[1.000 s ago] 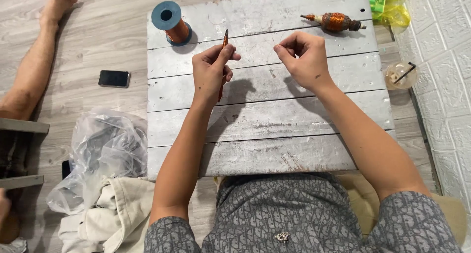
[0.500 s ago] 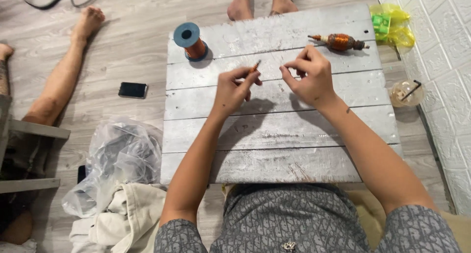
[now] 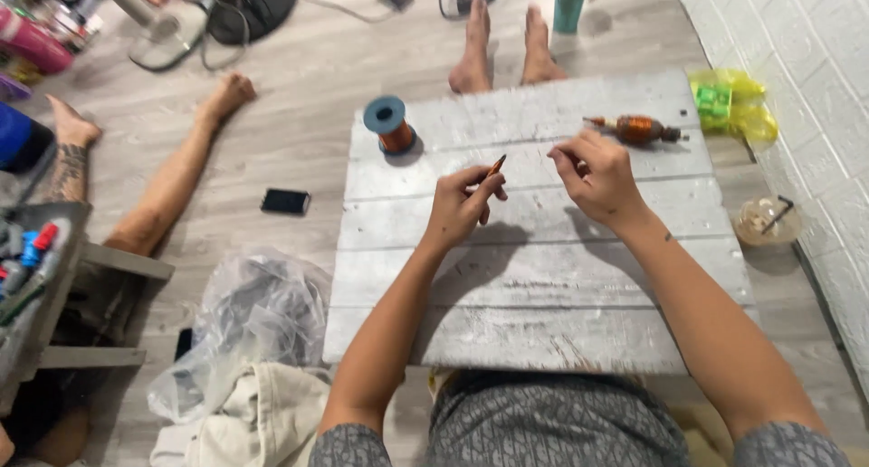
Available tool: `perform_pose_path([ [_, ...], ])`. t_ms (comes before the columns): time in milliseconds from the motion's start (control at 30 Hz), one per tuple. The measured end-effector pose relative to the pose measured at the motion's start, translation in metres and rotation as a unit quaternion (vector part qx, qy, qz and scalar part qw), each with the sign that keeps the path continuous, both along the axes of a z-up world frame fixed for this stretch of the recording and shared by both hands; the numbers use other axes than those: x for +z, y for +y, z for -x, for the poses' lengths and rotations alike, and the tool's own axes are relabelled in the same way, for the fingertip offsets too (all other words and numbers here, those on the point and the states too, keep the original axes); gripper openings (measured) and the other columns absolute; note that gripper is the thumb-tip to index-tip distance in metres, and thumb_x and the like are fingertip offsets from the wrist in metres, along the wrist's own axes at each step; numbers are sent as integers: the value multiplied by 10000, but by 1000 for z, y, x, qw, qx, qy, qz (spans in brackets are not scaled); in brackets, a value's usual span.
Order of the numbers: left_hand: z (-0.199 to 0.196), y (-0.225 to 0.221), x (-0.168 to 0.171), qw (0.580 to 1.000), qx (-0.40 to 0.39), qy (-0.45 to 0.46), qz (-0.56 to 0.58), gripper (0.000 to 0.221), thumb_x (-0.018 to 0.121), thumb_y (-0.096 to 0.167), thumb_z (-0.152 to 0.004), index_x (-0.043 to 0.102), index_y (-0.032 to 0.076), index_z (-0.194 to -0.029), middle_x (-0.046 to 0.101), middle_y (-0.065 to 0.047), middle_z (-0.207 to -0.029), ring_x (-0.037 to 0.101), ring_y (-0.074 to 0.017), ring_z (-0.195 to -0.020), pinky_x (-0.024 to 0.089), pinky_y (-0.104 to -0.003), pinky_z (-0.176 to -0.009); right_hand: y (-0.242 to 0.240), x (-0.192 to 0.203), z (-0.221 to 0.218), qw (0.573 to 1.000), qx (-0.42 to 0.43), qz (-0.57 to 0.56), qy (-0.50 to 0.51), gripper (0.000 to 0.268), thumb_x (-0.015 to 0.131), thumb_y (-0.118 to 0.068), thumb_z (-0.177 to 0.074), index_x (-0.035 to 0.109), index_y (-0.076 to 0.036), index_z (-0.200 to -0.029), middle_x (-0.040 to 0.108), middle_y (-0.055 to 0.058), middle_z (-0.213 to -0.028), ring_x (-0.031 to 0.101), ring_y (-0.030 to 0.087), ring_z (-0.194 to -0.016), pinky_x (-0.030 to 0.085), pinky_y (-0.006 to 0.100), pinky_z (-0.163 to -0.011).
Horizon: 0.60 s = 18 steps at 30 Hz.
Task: Winding thin copper wire around a motor armature using a small tool to guide the wire.
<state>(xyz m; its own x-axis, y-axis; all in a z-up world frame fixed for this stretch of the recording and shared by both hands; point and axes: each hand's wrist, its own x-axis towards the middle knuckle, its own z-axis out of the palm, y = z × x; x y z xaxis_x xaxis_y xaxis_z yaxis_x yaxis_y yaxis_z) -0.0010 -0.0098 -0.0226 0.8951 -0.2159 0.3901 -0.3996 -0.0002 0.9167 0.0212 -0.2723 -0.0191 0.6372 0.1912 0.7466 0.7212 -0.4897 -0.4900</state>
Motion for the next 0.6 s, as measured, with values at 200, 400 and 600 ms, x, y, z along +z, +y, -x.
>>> perform_pose_path([
  [200, -6, 9, -11, 999, 16, 23, 22, 219, 680, 178, -1156, 800, 8, -1088, 789, -156, -809, 633, -164, -441, 516, -284, -441, 0, -8, 4, 977, -28, -134, 163, 109, 839, -66, -1048, 852, -72, -1156, 817, 129, -940, 802, 210, -846, 631, 317, -757],
  [400, 0, 0, -3, 1000, 15, 11, -11, 245, 655, 176, -1166, 782, 13, -1034, 772, -146, -775, 639, -174, -442, 504, -283, -446, 4, -4, 3, 961, -16, -187, 202, 171, 886, -3, -970, 857, -17, -1138, 714, 168, -1139, 772, 233, -982, 667, 330, -830],
  [600, 2, -1, -4, 999, 24, 2, -25, 261, 614, 155, -1177, 765, 7, -1023, 722, -127, -739, 625, -177, -446, 506, -289, -468, 10, 7, 12, 952, -33, -208, 223, 136, 757, -7, -1075, 849, -12, -1175, 651, 154, -987, 785, 235, -780, 675, 350, -725],
])
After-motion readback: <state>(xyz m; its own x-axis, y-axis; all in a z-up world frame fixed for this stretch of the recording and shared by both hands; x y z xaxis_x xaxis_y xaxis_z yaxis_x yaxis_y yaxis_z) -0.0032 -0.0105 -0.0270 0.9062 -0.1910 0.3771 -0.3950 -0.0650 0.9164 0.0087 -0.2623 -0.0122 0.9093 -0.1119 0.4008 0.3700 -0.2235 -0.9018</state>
